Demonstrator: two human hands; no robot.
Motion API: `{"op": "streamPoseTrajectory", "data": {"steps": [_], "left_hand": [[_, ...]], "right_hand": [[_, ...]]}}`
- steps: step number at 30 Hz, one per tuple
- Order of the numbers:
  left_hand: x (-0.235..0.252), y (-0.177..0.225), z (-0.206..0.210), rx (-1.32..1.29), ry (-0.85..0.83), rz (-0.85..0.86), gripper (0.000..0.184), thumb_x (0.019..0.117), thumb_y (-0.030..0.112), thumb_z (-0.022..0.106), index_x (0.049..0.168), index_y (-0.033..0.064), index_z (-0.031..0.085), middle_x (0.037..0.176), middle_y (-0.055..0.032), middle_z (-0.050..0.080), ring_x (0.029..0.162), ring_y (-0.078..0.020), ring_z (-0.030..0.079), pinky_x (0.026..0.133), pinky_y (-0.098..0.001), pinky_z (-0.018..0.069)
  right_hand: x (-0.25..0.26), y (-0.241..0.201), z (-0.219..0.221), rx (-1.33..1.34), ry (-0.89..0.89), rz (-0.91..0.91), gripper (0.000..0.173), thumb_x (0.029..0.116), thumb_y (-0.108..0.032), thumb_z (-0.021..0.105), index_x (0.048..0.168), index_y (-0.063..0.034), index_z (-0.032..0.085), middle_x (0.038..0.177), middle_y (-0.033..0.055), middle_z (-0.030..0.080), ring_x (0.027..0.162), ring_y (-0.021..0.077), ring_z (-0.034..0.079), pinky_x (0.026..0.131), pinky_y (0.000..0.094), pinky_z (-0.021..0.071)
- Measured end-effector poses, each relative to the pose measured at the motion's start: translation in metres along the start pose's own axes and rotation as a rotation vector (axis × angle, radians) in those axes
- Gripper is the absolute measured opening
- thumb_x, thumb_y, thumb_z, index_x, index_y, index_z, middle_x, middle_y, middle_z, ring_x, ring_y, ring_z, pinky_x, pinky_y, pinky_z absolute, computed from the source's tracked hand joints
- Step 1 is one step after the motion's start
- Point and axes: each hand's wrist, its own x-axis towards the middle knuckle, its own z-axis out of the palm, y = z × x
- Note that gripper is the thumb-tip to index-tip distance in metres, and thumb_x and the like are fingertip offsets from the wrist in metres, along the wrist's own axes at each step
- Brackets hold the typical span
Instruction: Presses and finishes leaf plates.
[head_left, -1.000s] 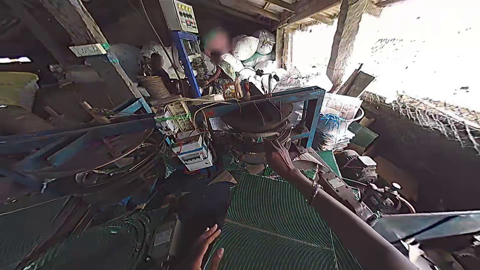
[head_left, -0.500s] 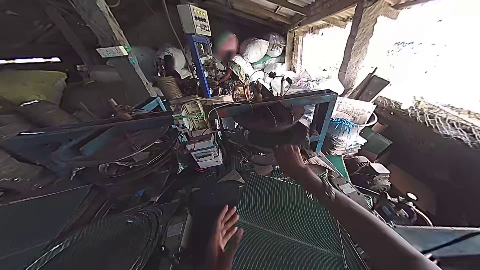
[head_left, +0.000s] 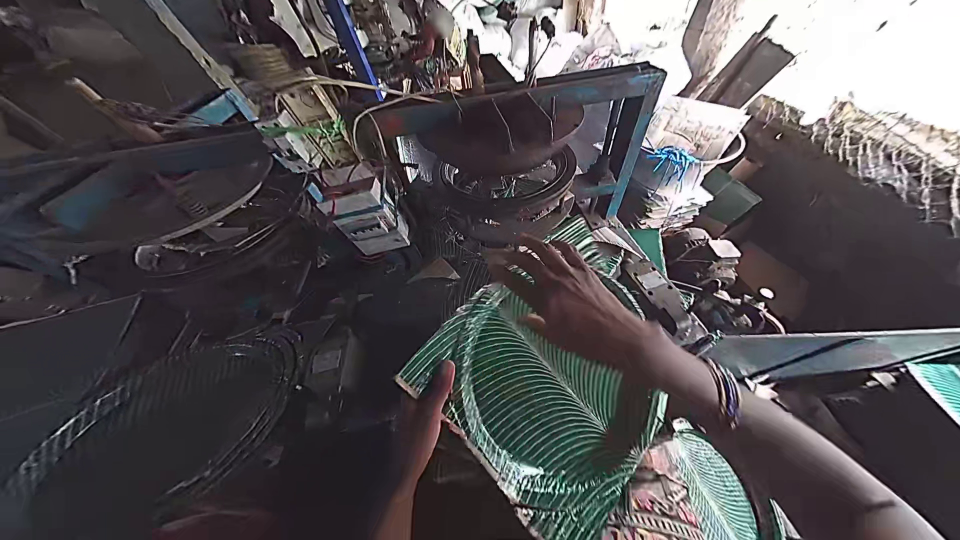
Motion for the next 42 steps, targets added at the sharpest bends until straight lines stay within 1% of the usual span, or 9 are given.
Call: {"op": "streamPoseTrajectory", "data": {"steps": [4, 9, 13, 18, 23, 28, 33, 38, 42], "left_hand": [[-0.001, 0.013, -0.038, -0.073, -0.146, 0.15, 0.05, 0.1084, 0.032, 0.044, 0.138, -0.0069, 0.051, 0.127, -0.0083, 0.071, 0.114, -0.0174, 0.07, 0.097, -0.0334, 0.0586], [-0.014, 0.008, -0.164, 0.573, 0.137, 0.123, 0.069, 0.0979, 0.041, 0.059, 0.146, -0.0052, 0.046, 0.142, -0.0163, 0.06, 0.126, -0.0209, 0.062, 0.1, -0.038, 0.054], [-0.033, 0.021, -0.111, 0.478, -0.29, 0.317, 0.105, 0.0867, 0.069, 0.065, 0.156, -0.0016, 0.032, 0.153, -0.0134, 0.05, 0.136, -0.019, 0.052, 0.111, -0.036, 0.0475], [-0.044, 0.017, -0.076, 0.558, -0.461, 0.241, 0.024, 0.0992, 0.027, 0.061, 0.104, 0.0076, 0.074, 0.093, 0.0021, 0.075, 0.082, -0.0061, 0.072, 0.076, -0.0283, 0.0632], [-0.043, 0.011, -0.156, 1.054, -0.354, -0.173, 0.021, 0.1003, 0.01, 0.061, 0.118, 0.0027, 0.07, 0.096, -0.017, 0.072, 0.084, -0.0304, 0.07, 0.081, -0.0533, 0.0546], [-0.03, 0.023, -0.078, 0.399, -0.341, 0.287, 0.119, 0.0806, 0.07, 0.072, 0.159, -0.0026, 0.02, 0.146, -0.0158, 0.056, 0.127, -0.0246, 0.062, 0.1, -0.0402, 0.0571], [-0.008, 0.018, -0.029, 0.264, -0.218, 0.434, 0.035, 0.094, 0.029, 0.071, 0.115, 0.0014, 0.065, 0.102, 0.0013, 0.072, 0.09, -0.0067, 0.071, 0.081, -0.0248, 0.0617], [0.017, 0.023, -0.041, 0.303, -0.274, 0.491, 0.122, 0.0782, 0.066, 0.077, 0.161, 0.0018, 0.015, 0.162, -0.0131, 0.036, 0.148, -0.0261, 0.037, 0.117, -0.0434, 0.0415], [0.01, 0.03, -0.008, 0.22, -0.347, 0.633, 0.041, 0.0894, 0.041, 0.077, 0.126, 0.0227, 0.069, 0.12, 0.0132, 0.072, 0.112, -0.0024, 0.067, 0.098, -0.0236, 0.0567]], "right_hand": [[0.012, 0.038, 0.017, 0.128, -0.124, -0.067, 0.01, 0.0915, -0.018, 0.072, 0.1, -0.0124, 0.075, 0.096, 0.0077, 0.073, 0.102, 0.0299, 0.067, 0.11, 0.0615, 0.0372], [-0.028, 0.081, -0.02, 0.357, -0.049, 0.243, 0.009, 0.095, -0.017, 0.071, 0.101, -0.0115, 0.076, 0.094, 0.0077, 0.074, 0.088, 0.0253, 0.072, 0.08, 0.0559, 0.0558], [-0.034, 0.093, -0.027, 0.472, 0.052, 0.224, 0.012, 0.0943, -0.014, 0.069, 0.104, -0.0092, 0.074, 0.096, 0.0081, 0.074, 0.088, 0.022, 0.071, 0.081, 0.0535, 0.0569], [-0.066, 0.058, -0.059, 0.337, 0.194, 0.382, 0.013, 0.0986, -0.009, 0.066, 0.11, -0.0052, 0.07, 0.1, 0.0163, 0.072, 0.086, 0.0304, 0.07, 0.079, 0.0534, 0.0566], [-0.099, 0.077, -0.07, 0.49, 0.407, 0.789, 0.03, 0.1024, -0.013, 0.06, 0.13, -0.0028, 0.053, 0.107, 0.0123, 0.065, 0.086, 0.013, 0.062, 0.076, 0.0326, 0.0533], [-0.086, 0.083, 0.01, 0.881, 0.693, 0.808, 0.033, 0.0962, -0.012, 0.066, 0.126, -0.0017, 0.059, 0.104, 0.0043, 0.07, 0.089, 0.0066, 0.068, 0.081, 0.0311, 0.06], [-0.107, 0.052, 0.034, 1.015, 0.748, 0.861, 0.039, 0.0977, -0.009, 0.066, 0.135, -0.0088, 0.057, 0.109, -0.0012, 0.072, 0.092, 0.0041, 0.069, 0.082, 0.0274, 0.059], [-0.138, 0.07, 0.033, 0.968, 0.815, 0.967, 0.028, 0.097, -0.012, 0.067, 0.124, -0.0092, 0.061, 0.094, -0.001, 0.072, 0.08, 0.0046, 0.067, 0.073, 0.0277, 0.0581], [-0.133, 0.06, 0.031, 0.919, 0.912, 0.96, 0.031, 0.0966, -0.01, 0.068, 0.126, -0.007, 0.059, 0.099, -0.0018, 0.072, 0.085, 0.0034, 0.068, 0.078, 0.0269, 0.0586]]}}
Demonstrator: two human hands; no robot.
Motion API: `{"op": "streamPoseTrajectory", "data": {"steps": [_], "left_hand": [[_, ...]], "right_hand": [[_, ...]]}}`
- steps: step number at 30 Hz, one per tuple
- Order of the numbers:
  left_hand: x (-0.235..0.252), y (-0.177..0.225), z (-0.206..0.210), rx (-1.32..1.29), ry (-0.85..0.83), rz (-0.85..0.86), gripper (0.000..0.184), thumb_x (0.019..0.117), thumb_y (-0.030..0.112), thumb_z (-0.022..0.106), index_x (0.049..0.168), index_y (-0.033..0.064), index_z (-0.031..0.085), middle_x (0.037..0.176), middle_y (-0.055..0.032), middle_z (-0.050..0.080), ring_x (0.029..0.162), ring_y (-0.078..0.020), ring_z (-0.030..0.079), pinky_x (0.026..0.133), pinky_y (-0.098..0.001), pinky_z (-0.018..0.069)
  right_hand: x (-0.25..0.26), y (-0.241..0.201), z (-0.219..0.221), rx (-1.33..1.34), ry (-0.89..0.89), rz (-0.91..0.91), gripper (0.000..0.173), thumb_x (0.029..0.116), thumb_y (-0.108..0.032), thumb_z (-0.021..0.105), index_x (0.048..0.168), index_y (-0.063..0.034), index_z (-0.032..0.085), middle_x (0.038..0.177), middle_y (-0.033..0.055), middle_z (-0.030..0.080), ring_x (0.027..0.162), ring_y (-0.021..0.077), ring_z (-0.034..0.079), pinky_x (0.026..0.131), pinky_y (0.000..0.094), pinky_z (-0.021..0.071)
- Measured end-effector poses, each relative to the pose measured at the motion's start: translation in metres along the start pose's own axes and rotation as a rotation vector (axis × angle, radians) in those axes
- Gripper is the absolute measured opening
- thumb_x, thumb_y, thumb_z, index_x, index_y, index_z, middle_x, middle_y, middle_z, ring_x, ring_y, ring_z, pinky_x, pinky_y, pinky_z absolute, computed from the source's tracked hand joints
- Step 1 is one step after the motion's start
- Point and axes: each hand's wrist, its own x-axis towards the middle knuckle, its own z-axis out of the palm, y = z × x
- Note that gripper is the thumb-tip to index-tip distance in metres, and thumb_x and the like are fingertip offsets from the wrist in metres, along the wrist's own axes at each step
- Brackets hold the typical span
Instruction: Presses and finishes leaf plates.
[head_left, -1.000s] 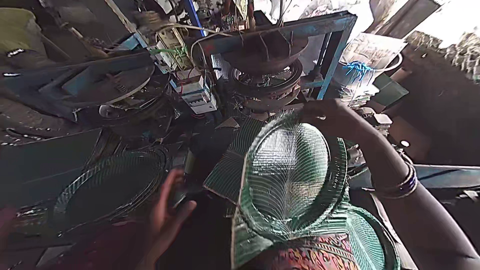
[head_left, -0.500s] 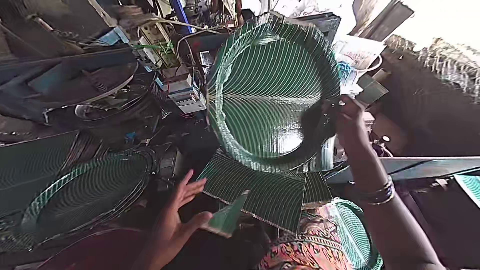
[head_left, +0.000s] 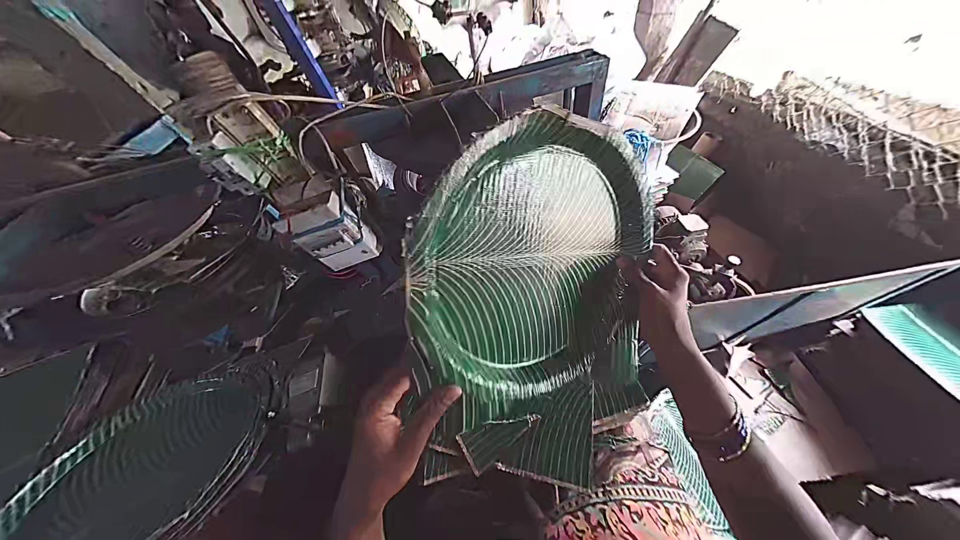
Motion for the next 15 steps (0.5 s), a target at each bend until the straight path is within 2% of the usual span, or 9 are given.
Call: {"op": "streamPoseTrajectory", "data": {"steps": [2, 4, 5, 6, 8, 10, 12, 14, 15], "left_hand": [[-0.002, -0.005, -0.014, 0.116, -0.137, -0.033, 0.025, 0.0949, 0.039, 0.071, 0.11, 0.0197, 0.073, 0.103, 0.0109, 0.073, 0.097, 0.0006, 0.069, 0.086, -0.0198, 0.0593], [-0.011, -0.013, -0.036, 0.373, -0.335, -0.19, 0.035, 0.0926, 0.045, 0.069, 0.095, 0.0106, 0.073, 0.092, 0.0024, 0.07, 0.085, -0.0025, 0.066, 0.077, -0.0234, 0.0577], [-0.014, -0.014, -0.045, 0.501, -0.48, -0.319, 0.039, 0.0924, 0.044, 0.068, 0.094, 0.0059, 0.073, 0.094, -0.0055, 0.07, 0.084, -0.014, 0.067, 0.076, -0.037, 0.0573], [-0.015, -0.012, -0.051, 0.577, -0.601, -0.461, 0.038, 0.0936, 0.036, 0.07, 0.102, 0.0002, 0.075, 0.103, -0.0148, 0.071, 0.093, -0.0283, 0.069, 0.084, -0.053, 0.0556], [-0.013, -0.014, -0.056, 0.659, -0.583, -0.594, 0.037, 0.0939, 0.026, 0.072, 0.114, -0.0042, 0.072, 0.116, -0.0253, 0.068, 0.107, -0.0439, 0.065, 0.094, -0.0675, 0.048], [-0.012, -0.014, -0.055, 0.62, -0.453, -0.5, 0.067, 0.0886, 0.037, 0.077, 0.137, -0.0052, 0.058, 0.13, -0.0286, 0.061, 0.119, -0.0447, 0.06, 0.102, -0.0642, 0.0457], [-0.007, -0.014, -0.02, 0.46, -0.339, -0.322, 0.107, 0.0796, 0.065, 0.074, 0.152, -0.0047, 0.038, 0.145, -0.0226, 0.055, 0.128, -0.0323, 0.058, 0.106, -0.0492, 0.0494], [-0.003, -0.006, 0.047, 0.097, -0.287, -0.259, 0.11, 0.0816, 0.064, 0.075, 0.155, -0.0057, 0.031, 0.147, -0.0186, 0.054, 0.13, -0.0234, 0.059, 0.107, -0.0407, 0.0522], [-0.007, -0.001, 0.084, -0.029, -0.251, -0.277, 0.097, 0.0846, 0.054, 0.077, 0.148, -0.0076, 0.039, 0.137, -0.017, 0.061, 0.122, -0.0194, 0.064, 0.103, -0.0383, 0.0553]], "right_hand": [[0.009, -0.001, -0.016, 0.004, 0.075, -0.042, 0.029, 0.0958, -0.009, 0.068, 0.123, -0.0074, 0.059, 0.097, -0.0038, 0.072, 0.083, 0.0019, 0.067, 0.077, 0.0259, 0.0575], [0.013, 0.003, -0.031, -0.005, 0.103, -0.078, 0.025, 0.095, -0.009, 0.069, 0.118, -0.0094, 0.06, 0.096, -0.0064, 0.073, 0.086, 0.0001, 0.069, 0.078, 0.0242, 0.059], [0.011, 0.006, -0.036, -0.025, 0.098, -0.084, 0.026, 0.095, -0.01, 0.069, 0.119, -0.0085, 0.06, 0.098, -0.0048, 0.072, 0.087, 0.001, 0.068, 0.079, 0.0248, 0.0593], [0.008, 0.008, -0.039, -0.047, 0.093, -0.082, 0.026, 0.096, -0.012, 0.069, 0.12, -0.0082, 0.06, 0.099, -0.0036, 0.071, 0.086, 0.0014, 0.067, 0.077, 0.0249, 0.059], [0.008, 0.009, -0.041, -0.053, 0.158, -0.042, 0.023, 0.0976, -0.014, 0.068, 0.119, -0.0108, 0.061, 0.091, -0.0031, 0.071, 0.072, 0.0015, 0.063, 0.062, 0.0225, 0.054], [0.007, 0.006, -0.04, 0.017, 0.203, 0.042, 0.024, 0.0991, -0.014, 0.066, 0.122, -0.0116, 0.058, 0.096, -0.0035, 0.071, 0.079, 0.0024, 0.067, 0.07, 0.0249, 0.0582], [-0.004, 0.006, -0.026, 0.108, 0.188, 0.114, 0.029, 0.0994, -0.013, 0.065, 0.127, -0.0095, 0.057, 0.101, -0.001, 0.07, 0.086, 0.0058, 0.068, 0.078, 0.0293, 0.0594], [-0.024, 0.006, 0.001, 0.253, 0.162, 0.186, 0.029, 0.0984, -0.008, 0.065, 0.126, -0.0093, 0.057, 0.102, -0.0011, 0.071, 0.089, 0.007, 0.068, 0.081, 0.0302, 0.0593], [-0.036, 0.006, 0.012, 0.339, 0.144, 0.221, 0.028, 0.0982, -0.004, 0.064, 0.125, -0.0094, 0.056, 0.103, -0.0004, 0.07, 0.092, 0.0081, 0.067, 0.082, 0.0308, 0.0583]]}}
